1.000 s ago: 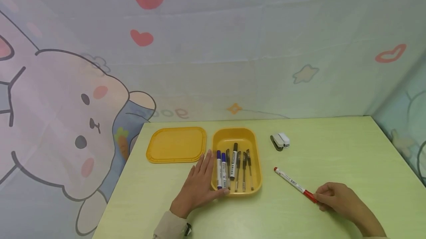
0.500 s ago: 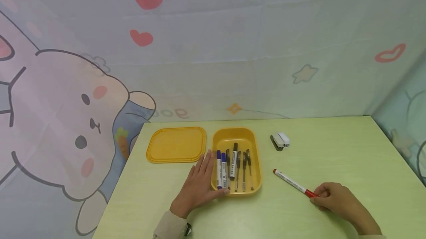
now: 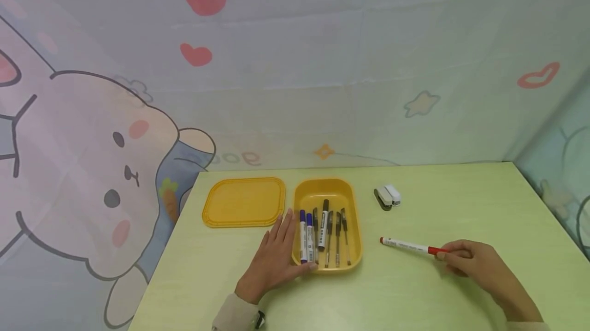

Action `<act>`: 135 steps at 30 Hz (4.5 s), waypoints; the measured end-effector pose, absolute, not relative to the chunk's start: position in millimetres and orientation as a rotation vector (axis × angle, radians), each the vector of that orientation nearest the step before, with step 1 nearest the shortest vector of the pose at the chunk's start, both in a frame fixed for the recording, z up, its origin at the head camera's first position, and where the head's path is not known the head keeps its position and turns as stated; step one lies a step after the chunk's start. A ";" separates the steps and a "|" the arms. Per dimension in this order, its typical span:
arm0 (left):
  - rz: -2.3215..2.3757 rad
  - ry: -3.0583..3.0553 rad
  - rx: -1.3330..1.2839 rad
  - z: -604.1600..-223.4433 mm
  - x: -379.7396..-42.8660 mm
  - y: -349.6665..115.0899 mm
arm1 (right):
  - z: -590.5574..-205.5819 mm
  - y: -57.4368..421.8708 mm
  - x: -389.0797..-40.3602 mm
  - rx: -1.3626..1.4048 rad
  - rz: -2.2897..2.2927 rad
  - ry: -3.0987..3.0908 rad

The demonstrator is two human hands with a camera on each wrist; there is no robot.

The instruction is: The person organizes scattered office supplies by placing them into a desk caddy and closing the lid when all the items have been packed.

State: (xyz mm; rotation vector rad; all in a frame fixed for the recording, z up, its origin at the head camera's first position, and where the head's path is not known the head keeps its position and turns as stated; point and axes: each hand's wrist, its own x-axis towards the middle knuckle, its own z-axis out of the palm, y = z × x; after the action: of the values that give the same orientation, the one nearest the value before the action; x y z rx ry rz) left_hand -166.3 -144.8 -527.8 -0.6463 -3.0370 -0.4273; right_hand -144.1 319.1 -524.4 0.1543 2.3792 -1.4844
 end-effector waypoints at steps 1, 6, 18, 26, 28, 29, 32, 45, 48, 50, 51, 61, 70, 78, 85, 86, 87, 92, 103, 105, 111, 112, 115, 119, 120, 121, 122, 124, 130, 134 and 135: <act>-0.424 -3.037 -0.648 -528.1 -166.0 -144.9 | -523.5 319.9 -144.6 0.140 -1.519 2.371; -0.420 -3.037 -0.645 -528.7 -165.8 -145.4 | -520.1 323.8 -149.2 0.082 -1.651 2.327; -0.413 -3.033 -0.642 -531.1 -166.1 -145.9 | -491.4 313.8 -171.6 -0.050 -1.752 2.345; -0.427 -3.036 -0.644 -529.6 -165.9 -145.4 | -467.7 298.9 -189.4 -0.167 -1.767 2.349; -0.423 -3.036 -0.646 -529.2 -166.0 -145.4 | -462.8 294.0 -193.6 -0.194 -1.753 2.355; -0.421 -3.036 -0.648 -528.9 -166.0 -145.4 | -460.7 291.6 -195.7 -0.204 -1.747 2.359; -0.410 -3.036 -0.653 -528.1 -165.9 -145.3 | -454.8 284.0 -201.7 -0.225 -1.730 2.362; -0.421 -3.023 -0.673 -525.2 -164.8 -146.0 | -439.4 249.2 -224.8 -0.331 -1.726 2.285; -0.423 -3.038 -0.661 -525.6 -165.1 -145.9 | -437.7 241.2 -229.4 -0.348 -1.723 2.262; -0.421 -3.047 -0.653 -526.0 -165.3 -145.8 | -437.2 236.2 -232.5 -0.359 -1.721 2.245; -0.417 -3.051 -0.649 -526.3 -165.4 -145.7 | -437.3 233.9 -234.2 -0.363 -1.723 2.236; -0.415 -3.043 -0.651 -526.6 -165.9 -145.4 | -438.4 212.0 -244.9 -0.430 -1.680 2.200; -0.421 -3.043 -0.647 -527.9 -165.8 -145.7 | -439.9 195.2 -249.0 -0.480 -1.614 2.180; -0.434 -3.050 -0.638 -529.6 -166.9 -146.1 | -444.1 184.1 -250.6 -0.513 -1.571 2.171; -0.432 -3.047 -0.632 -530.4 -167.8 -145.7 | -449.5 176.8 -249.2 -0.516 -1.468 2.209; -0.431 -3.044 -0.633 -530.9 -168.1 -145.7 | -449.7 176.0 -248.3 -0.517 -1.447 2.213; -0.428 -3.044 -0.634 -531.0 -168.1 -145.7 | -449.7 175.1 -247.3 -0.518 -1.427 2.217; -0.431 -3.045 -0.631 -530.8 -167.7 -145.0 | -450.1 174.0 -243.3 -0.530 -1.387 2.217; -0.408 -3.016 -0.652 -532.2 -167.7 -145.3 | -456.2 186.8 -242.2 -0.537 -1.428 2.178; -0.400 -3.015 -0.651 -532.2 -168.0 -145.1 | -456.8 189.6 -241.8 -0.529 -1.441 2.165; -0.403 -3.025 -0.646 -530.6 -167.2 -144.7 | -456.2 201.9 -241.2 -0.484 -1.494 2.138; -0.404 -3.027 -0.646 -530.7 -167.2 -144.8 | -456.1 204.3 -241.4 -0.481 -1.500 2.137; -0.406 -3.033 -0.644 -531.4 -167.1 -145.2 | -456.7 211.3 -242.6 -0.466 -1.519 2.133; -0.403 -3.029 -0.647 -532.7 -167.4 -145.9 | -460.0 219.1 -244.8 -0.424 -1.534 2.134; -0.400 -3.027 -0.648 -532.9 -167.5 -146.0 | -460.7 220.7 -245.1 -0.414 -1.536 2.135; -0.396 -3.026 -0.649 -533.0 -167.6 -146.1 | -461.4 222.3 -245.4 -0.408 -1.538 2.136; -0.393 -3.025 -0.651 -533.1 -167.6 -146.2 | -461.9 223.8 -245.5 -0.403 -1.540 2.138; -0.388 -3.023 -0.653 -532.9 -167.8 -146.3 | -462.3 226.9 -245.4 -0.397 -1.549 2.135; -0.393 -3.026 -0.650 -531.6 -167.6 -145.8 | -464.9 235.9 -246.8 -0.361 -1.579 2.136; -0.394 -3.026 -0.649 -531.4 -167.1 -145.7 | -469.3 242.1 -248.1 -0.336 -1.594 2.153; -0.392 -3.024 -0.651 -531.4 -167.0 -145.7 | -470.1 243.5 -248.2 -0.331 -1.595 2.161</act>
State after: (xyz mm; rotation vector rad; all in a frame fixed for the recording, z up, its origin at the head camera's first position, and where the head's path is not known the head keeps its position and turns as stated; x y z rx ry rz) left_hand -167.0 -145.7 -531.4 -0.6510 -3.0243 -0.3923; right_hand -248.2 243.5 -470.1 -0.3309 2.1612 -1.5946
